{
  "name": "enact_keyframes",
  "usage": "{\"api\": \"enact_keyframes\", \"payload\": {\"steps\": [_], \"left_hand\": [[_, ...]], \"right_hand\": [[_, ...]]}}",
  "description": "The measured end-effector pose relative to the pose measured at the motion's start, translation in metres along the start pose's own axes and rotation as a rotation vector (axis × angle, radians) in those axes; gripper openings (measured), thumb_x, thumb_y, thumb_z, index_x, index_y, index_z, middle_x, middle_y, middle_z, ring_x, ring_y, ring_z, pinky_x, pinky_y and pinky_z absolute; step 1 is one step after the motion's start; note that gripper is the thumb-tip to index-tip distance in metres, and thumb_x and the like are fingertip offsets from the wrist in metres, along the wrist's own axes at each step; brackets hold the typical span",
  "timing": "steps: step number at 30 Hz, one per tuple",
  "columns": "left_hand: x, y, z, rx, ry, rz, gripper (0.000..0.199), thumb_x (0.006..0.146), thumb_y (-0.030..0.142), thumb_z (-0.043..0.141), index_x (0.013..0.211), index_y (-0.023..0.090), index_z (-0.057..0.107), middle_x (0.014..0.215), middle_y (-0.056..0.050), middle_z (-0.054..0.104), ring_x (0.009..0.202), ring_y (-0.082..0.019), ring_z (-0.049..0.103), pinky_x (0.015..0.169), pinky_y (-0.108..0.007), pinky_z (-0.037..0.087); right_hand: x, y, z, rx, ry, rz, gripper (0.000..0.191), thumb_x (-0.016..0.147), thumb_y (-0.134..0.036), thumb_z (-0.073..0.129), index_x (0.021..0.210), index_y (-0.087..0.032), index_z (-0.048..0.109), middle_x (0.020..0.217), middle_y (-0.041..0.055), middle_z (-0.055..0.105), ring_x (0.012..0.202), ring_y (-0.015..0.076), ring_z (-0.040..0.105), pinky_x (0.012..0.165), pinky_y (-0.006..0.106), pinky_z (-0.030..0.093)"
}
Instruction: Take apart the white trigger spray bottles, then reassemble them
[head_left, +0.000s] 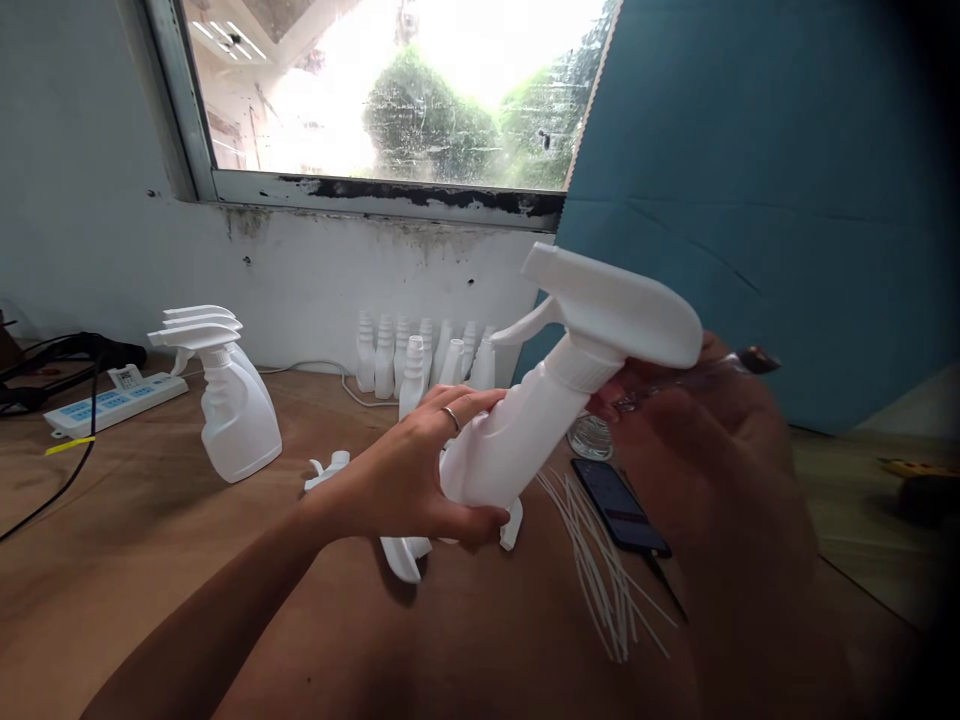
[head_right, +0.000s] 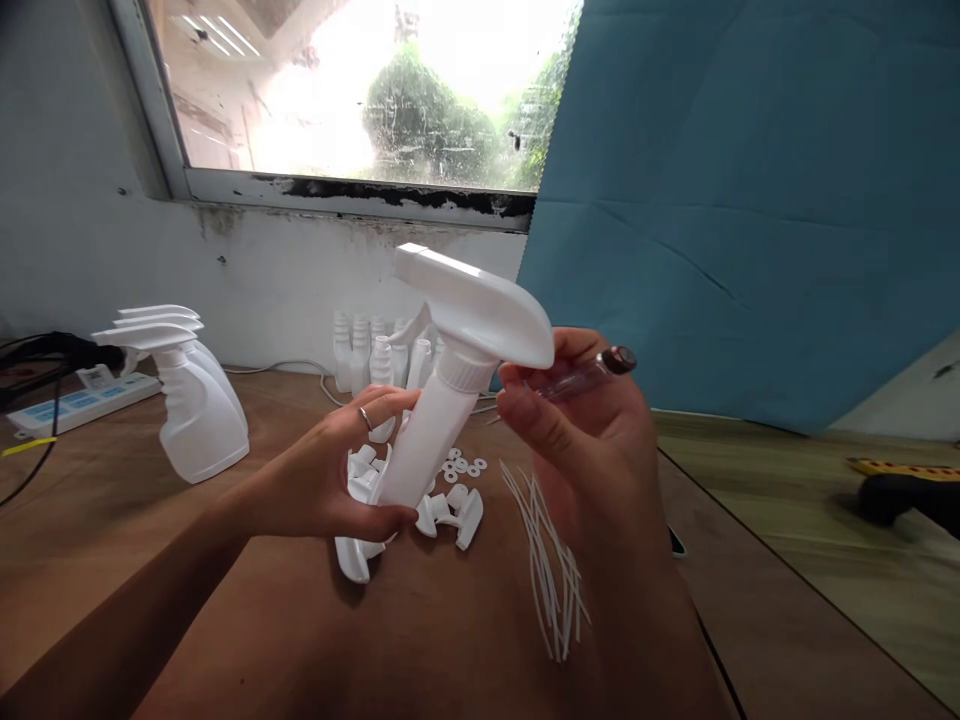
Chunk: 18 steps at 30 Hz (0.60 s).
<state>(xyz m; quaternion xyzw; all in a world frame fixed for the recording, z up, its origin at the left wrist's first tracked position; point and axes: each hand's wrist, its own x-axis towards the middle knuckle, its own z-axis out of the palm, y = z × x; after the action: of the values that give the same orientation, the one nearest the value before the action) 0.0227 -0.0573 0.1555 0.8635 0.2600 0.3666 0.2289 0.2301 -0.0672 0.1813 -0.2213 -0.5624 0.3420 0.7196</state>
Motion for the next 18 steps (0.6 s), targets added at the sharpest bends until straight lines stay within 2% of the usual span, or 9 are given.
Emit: {"api": "enact_keyframes", "payload": {"steps": [4,7,10,14,18], "left_hand": [[0.0,0.0,0.004,0.045,0.001,0.011,0.088,0.066,0.028,0.076,0.144,0.03,0.035,0.137,-0.008,0.047,0.128,-0.031,0.039,0.104,-0.047,0.039],[-0.001,0.001,0.004,0.031,-0.005,0.018,0.089,0.066,0.025,0.075,0.144,0.03,0.034,0.139,-0.007,0.046,0.128,-0.03,0.04,0.106,-0.046,0.038],[-0.002,0.003,-0.002,-0.081,-0.04,0.021,0.084,0.066,0.021,0.073,0.142,0.029,0.037,0.137,-0.007,0.049,0.12,-0.028,0.048,0.104,-0.043,0.04],[-0.008,0.007,-0.018,-0.488,-0.237,-0.033,0.065,0.074,0.029,0.062,0.137,0.022,0.045,0.113,-0.009,0.063,0.092,-0.024,0.062,0.073,-0.032,0.052],[-0.014,0.005,-0.03,-0.827,-0.356,-0.235,0.056,0.072,0.042,0.062,0.123,0.019,0.059,0.094,-0.008,0.068,0.072,-0.021,0.064,0.054,-0.025,0.048]], "right_hand": [[-0.003,-0.001,0.004,-0.112,0.049,0.076,0.044,0.046,-0.023,0.091,0.086,-0.026,0.071,0.083,-0.0018,0.065,0.077,0.0155,0.059,0.063,0.029,0.051],[-0.005,0.0,0.006,-0.119,0.071,0.058,0.039,0.049,-0.022,0.09,0.083,-0.027,0.073,0.085,-0.0016,0.067,0.081,0.0167,0.061,0.063,0.029,0.053],[-0.004,-0.004,0.004,-0.023,0.055,-0.005,0.032,0.052,-0.029,0.089,0.08,-0.026,0.074,0.084,-0.0009,0.067,0.082,0.0171,0.06,0.07,0.031,0.054],[-0.001,-0.008,-0.002,0.034,-0.061,-0.046,0.029,0.058,-0.04,0.086,0.08,-0.026,0.074,0.088,-0.0001,0.064,0.089,0.0169,0.059,0.081,0.029,0.053],[-0.002,-0.007,0.001,0.121,-0.182,0.064,0.037,0.058,-0.052,0.083,0.089,-0.034,0.071,0.089,-0.0001,0.062,0.086,0.0192,0.057,0.069,0.032,0.053]]}}
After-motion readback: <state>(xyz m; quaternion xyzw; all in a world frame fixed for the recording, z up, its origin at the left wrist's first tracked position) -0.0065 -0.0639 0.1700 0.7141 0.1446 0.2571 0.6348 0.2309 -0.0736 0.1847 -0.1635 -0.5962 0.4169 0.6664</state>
